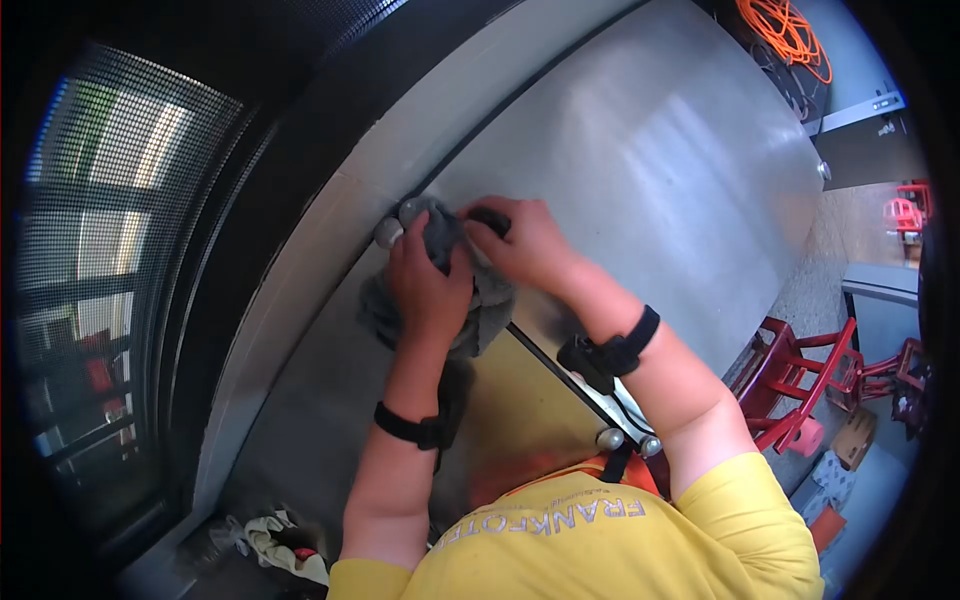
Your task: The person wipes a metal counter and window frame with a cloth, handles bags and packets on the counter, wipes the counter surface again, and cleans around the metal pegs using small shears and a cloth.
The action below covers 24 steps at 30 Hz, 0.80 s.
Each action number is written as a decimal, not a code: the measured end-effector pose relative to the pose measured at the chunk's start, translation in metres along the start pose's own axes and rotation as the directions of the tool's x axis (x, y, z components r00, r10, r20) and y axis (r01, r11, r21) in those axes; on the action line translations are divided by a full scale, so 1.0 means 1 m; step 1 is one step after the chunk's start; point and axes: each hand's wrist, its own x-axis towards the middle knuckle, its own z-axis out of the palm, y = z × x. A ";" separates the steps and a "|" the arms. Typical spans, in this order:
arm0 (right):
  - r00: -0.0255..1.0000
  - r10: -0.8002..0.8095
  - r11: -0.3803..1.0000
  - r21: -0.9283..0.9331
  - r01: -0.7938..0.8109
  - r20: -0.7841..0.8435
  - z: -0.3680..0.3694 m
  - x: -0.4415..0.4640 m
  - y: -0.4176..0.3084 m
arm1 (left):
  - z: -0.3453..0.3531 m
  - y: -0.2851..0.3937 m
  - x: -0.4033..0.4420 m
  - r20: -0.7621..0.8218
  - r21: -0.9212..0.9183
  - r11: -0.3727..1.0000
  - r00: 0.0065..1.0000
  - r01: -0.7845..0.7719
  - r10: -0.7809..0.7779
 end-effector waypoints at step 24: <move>0.982 0.032 0.995 0.085 -0.048 0.187 -0.014 0.036 0.012 | 0.018 0.003 -0.021 -0.151 0.014 0.990 0.979 -0.137 0.137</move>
